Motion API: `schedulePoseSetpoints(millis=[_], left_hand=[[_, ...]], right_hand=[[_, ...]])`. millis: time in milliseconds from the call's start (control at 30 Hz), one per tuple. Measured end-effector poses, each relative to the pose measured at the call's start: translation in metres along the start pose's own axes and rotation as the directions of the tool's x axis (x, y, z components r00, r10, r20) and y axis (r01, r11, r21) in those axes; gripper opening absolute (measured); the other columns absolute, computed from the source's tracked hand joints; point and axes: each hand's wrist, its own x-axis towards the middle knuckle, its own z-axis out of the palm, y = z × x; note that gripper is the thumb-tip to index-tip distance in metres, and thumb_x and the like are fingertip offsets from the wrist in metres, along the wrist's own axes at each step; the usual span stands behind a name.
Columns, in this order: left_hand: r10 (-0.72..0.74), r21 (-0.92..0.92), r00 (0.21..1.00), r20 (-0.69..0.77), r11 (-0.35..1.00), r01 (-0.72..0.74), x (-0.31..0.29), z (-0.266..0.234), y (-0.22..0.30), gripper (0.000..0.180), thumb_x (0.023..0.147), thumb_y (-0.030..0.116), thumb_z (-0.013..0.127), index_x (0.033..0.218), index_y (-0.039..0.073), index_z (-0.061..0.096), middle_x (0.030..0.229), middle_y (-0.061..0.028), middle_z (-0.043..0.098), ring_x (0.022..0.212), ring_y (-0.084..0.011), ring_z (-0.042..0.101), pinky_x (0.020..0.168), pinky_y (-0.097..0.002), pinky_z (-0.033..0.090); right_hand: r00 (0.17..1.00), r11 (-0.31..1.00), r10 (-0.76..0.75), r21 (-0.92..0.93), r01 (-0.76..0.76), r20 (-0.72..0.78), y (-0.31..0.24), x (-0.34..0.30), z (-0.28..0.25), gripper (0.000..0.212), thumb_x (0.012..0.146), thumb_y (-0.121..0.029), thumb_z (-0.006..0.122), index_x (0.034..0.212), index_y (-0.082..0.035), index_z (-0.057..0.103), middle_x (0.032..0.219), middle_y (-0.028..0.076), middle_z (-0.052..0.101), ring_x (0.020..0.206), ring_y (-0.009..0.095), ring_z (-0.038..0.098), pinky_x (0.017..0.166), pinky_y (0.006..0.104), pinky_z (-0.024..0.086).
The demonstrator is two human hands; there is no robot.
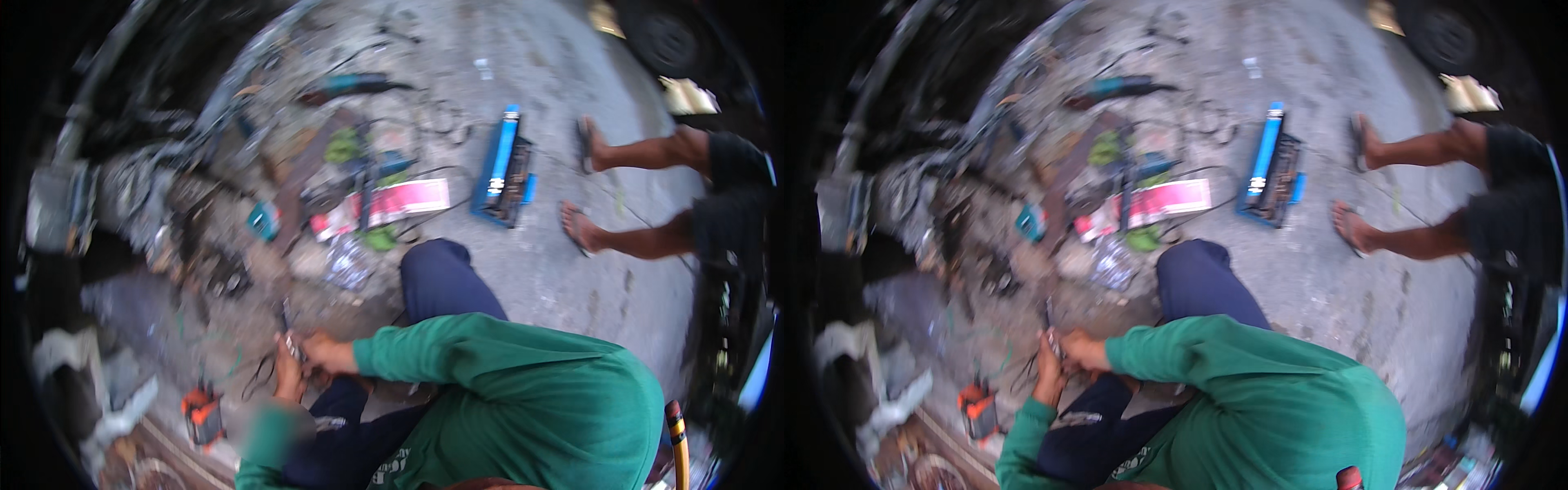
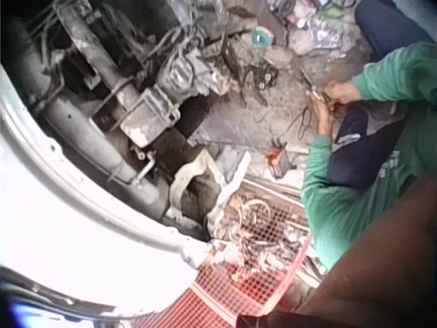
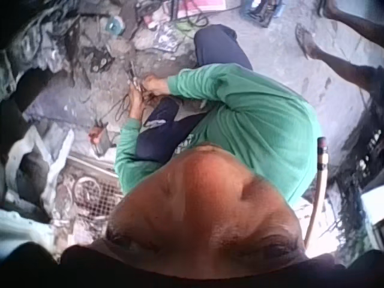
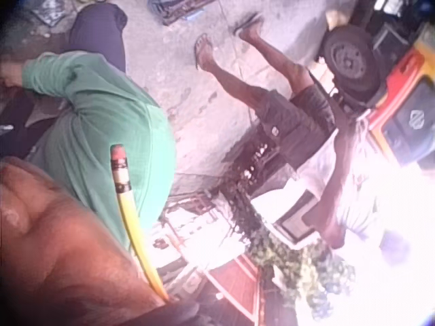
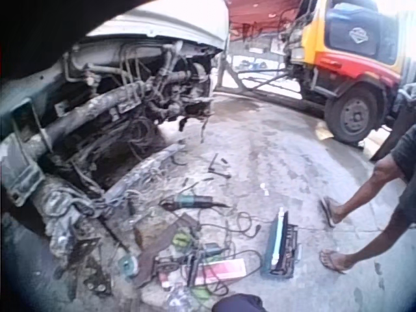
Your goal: The person sits on the floor of a workshop and prepares a portable welding machine, connecting cables and adjusting settings. They then move to the front of a white vehicle with its hood open and use a power tool to work on the engine bay components.
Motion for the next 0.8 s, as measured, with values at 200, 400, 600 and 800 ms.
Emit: schedulePoseSetpoints(millis=[200, 400, 600, 800], left_hand=[[0.245, 0.272, 0.968, -0.049, 0.936, -0.223, -0.012, -0.022, -0.023, 0.052, 0.11, 0.046, 0.043, 0.107, -0.001, 0.066, 0.082, -0.0086, 0.068, 0.064, -0.021, 0.064, 0.052, -0.0365, 0.049], [0.534, 0.716, 0.845, 0.009, 0.586, -0.378, -0.006, 0.008, -0.023, 0.053, 0.109, 0.042, 0.047, 0.103, -0.007, 0.065, 0.074, -0.0195, 0.066, 0.068, -0.0287, 0.067, 0.065, -0.0446, 0.051], [0.412, 0.561, 0.91, 0.037, 0.745, -0.361, 0.021, -0.034, -0.034, 0.059, 0.107, 0.048, 0.048, 0.096, -0.007, 0.065, 0.073, -0.019, 0.066, 0.064, -0.0321, 0.065, 0.063, -0.0451, 0.051], [0.143, 0.402, 0.989, -0.045, 0.909, -0.114, 0.069, 0.047, -0.051, 0.043, 0.107, 0.049, 0.051, 0.112, 0.007, 0.059, 0.067, 0.0006, 0.046, 0.049, -0.013, 0.047, 0.041, -0.0313, 0.039]], right_hand=[[0.949, 0.892, 0.262, 0.33, -0.308, 0.176, -0.017, -0.027, 0.007, 0.052, 0.093, -0.059, 0.069, 0.092, -0.008, 0.059, 0.07, 0.005, 0.055, 0.055, 0.019, 0.053, 0.041, 0.0362, 0.041], [0.908, 0.907, 0.307, 0.201, -0.37, 0.285, -0.023, -0.008, -0.046, 0.058, 0.095, -0.068, 0.061, 0.073, -0.015, 0.053, 0.059, -0.002, 0.043, 0.045, 0.013, 0.038, 0.038, 0.028, 0.025], [0.964, 0.721, 0.235, -0.687, -0.087, 0.125, -0.054, -0.006, -0.088, 0.072, 0.094, -0.072, 0.056, 0.063, -0.007, 0.058, 0.056, 0.008, 0.055, 0.045, 0.022, 0.052, 0.044, 0.0391, 0.04], [0.937, 0.065, -0.345, -0.994, 0.087, 0.059, -0.078, 0.013, -0.12, 0.066, 0.099, -0.057, 0.052, 0.109, 0.005, 0.073, 0.108, 0.026, 0.072, 0.11, 0.042, 0.068, 0.099, 0.0471, 0.052]])
